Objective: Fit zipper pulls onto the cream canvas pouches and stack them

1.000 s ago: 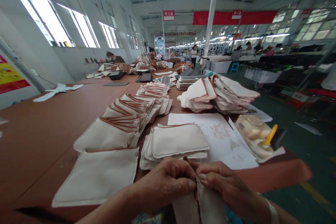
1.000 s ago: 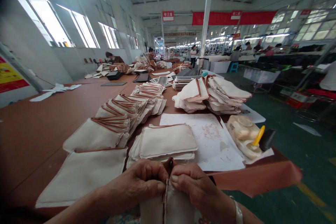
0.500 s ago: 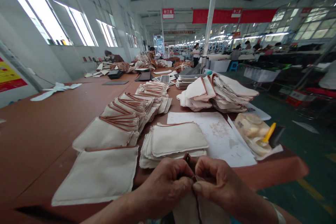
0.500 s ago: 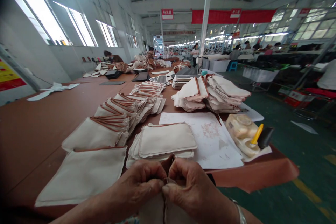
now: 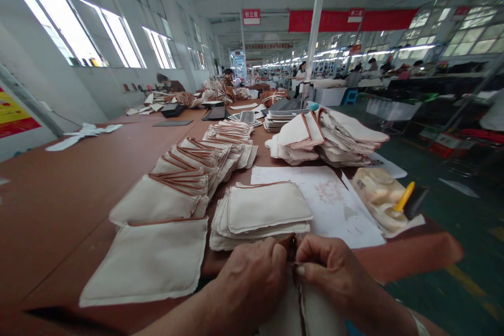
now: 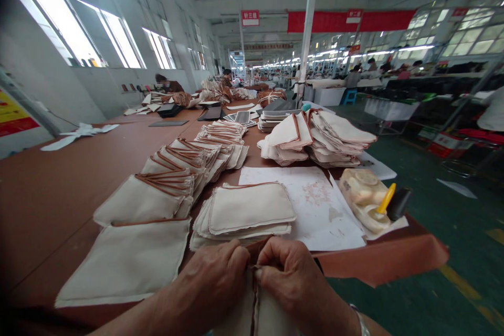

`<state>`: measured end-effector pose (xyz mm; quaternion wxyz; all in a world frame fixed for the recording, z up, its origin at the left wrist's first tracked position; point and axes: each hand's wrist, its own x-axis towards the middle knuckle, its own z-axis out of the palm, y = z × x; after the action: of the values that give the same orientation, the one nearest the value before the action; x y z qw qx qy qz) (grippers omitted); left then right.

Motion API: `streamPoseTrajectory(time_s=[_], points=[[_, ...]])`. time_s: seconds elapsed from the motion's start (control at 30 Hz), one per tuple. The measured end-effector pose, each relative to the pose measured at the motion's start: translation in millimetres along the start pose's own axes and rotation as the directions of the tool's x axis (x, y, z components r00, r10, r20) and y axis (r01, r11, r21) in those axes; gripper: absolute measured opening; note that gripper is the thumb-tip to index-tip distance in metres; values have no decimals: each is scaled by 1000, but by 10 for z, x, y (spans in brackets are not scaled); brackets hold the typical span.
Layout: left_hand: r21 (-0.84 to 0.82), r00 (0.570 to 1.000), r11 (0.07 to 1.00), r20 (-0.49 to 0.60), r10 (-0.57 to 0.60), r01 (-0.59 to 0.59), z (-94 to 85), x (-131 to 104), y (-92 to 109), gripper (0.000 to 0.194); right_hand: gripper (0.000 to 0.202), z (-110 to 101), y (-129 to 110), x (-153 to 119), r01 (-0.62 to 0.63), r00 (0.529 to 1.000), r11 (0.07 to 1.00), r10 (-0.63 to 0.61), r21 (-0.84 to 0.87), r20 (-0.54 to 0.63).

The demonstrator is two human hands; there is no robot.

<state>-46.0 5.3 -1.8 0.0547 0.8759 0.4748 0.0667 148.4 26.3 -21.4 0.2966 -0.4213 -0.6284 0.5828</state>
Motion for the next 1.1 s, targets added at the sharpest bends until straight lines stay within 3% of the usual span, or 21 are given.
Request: streamPoseTrajectory(time_s=[0.07, 0.17, 0.23, 0.4, 0.5, 0.63, 0.73, 0.83, 0.9, 1.03, 1.1], points=[[-135, 999, 990, -13, -49, 46, 4, -2, -53, 18, 13, -9, -14, -33, -30, 1000, 999, 30, 13, 3], [-465, 996, 882, -9, -93, 78, -76, -15, -112, 22, 12, -24, -15, -56, -88, 996, 994, 88, 60, 6], [-540, 997, 839, -11, -82, 63, -116, -20, -110, 19, 11, -25, -6, -46, -110, 994, 991, 109, 79, 8], [-351, 986, 936, -164, -38, -22, -10, -1, -20, 14, 14, 9, -10, -18, -88, 996, 991, 87, 98, 23], [-176, 981, 984, -195, -6, -29, 53, 6, 40, 14, 13, 31, -30, -23, -102, 995, 985, 100, 138, 26], [-15, 992, 1000, -127, -3, 1, 73, 5, 111, 15, 12, 54, -10, -23, -74, 997, 982, 71, 171, 25], [-29, 994, 994, -1, -108, 108, 112, 38, 79, 13, 11, 62, 24, -24, -57, 998, 982, 52, 181, 33], [-107, 963, 957, 65, -263, 269, 124, 80, -58, 13, 14, 56, 28, -50, -75, 996, 987, 68, 146, 52], [-258, 945, 909, 91, -315, 327, 75, 86, -157, 15, 14, 45, 11, -72, -105, 994, 985, 99, 137, 52], [-651, 980, 732, 129, -155, 201, -64, 43, -223, 20, 14, 39, -35, -81, -161, 987, 963, 155, 214, 43], [-697, 989, 701, 113, -96, 148, -76, 19, -194, 21, 14, 48, -42, -63, -165, 986, 952, 157, 258, 51]])
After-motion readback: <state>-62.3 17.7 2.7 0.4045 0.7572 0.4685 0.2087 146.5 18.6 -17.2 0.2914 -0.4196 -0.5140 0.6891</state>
